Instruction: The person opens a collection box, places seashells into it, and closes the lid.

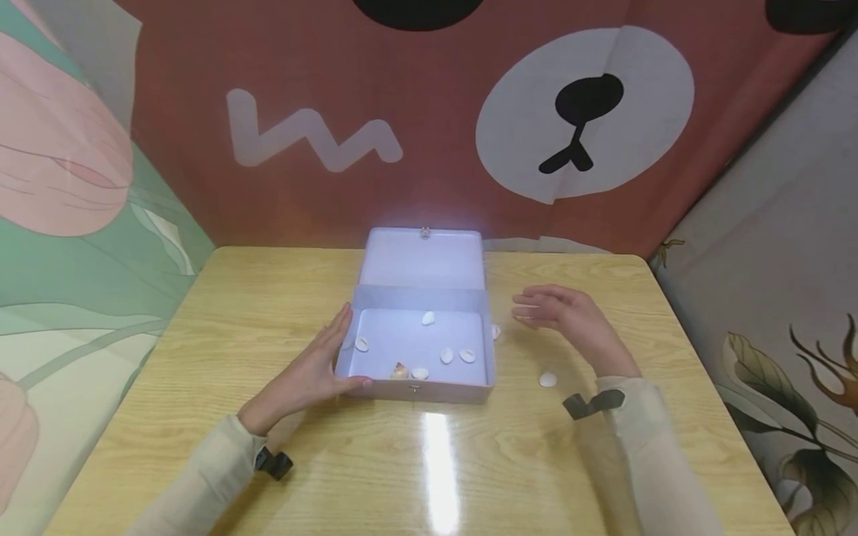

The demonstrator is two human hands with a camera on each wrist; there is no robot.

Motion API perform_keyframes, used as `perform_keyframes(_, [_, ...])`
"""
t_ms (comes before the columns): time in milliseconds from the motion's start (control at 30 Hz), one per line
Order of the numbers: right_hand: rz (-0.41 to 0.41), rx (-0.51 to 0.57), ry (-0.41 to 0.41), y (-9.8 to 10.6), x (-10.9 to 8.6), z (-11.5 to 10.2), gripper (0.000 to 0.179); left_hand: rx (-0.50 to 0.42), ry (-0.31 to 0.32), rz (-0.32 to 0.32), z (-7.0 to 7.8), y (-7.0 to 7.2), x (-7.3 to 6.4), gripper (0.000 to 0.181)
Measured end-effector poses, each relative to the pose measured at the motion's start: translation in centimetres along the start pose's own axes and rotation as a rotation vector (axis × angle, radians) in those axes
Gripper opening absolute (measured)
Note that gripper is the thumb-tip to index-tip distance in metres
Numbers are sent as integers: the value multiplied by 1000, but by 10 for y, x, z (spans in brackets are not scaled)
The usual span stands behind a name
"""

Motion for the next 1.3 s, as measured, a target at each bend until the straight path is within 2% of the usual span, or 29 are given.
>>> perform_keyframes(267, [32, 20, -26, 7, 5, 19, 48, 3, 5, 1, -2, -1, -1, 134])
perform_keyframes(467, [63, 13, -62, 13, 9, 36, 52, -1, -6, 8, -3, -1, -2, 135])
perform_keyframes(600, [114, 9, -80, 17, 15, 51, 52, -5, 0, 8, -2, 0, -2, 135])
perform_keyframes(800, [170, -72, -147, 17, 23, 71, 61, -6, 7, -1, -1, -1, -1, 135])
perform_keyframes(1033, [183, -179, -111, 12, 31, 78, 57, -14, 11, -1, -1, 0, -1, 136])
perform_keyframes(1300, [160, -256, -123, 3, 35, 76, 58, -20, 14, -5, 0, 1, 0, 136])
Point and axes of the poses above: each hand's wrist, its own x-axis towards the middle knuckle, its own y-axis out of the back of the hand, z = x × y, the point moved 2 cm from there along x, towards the middle knuckle, and after that the axes turned 12 degrees about -x, right-handed, at the moved point
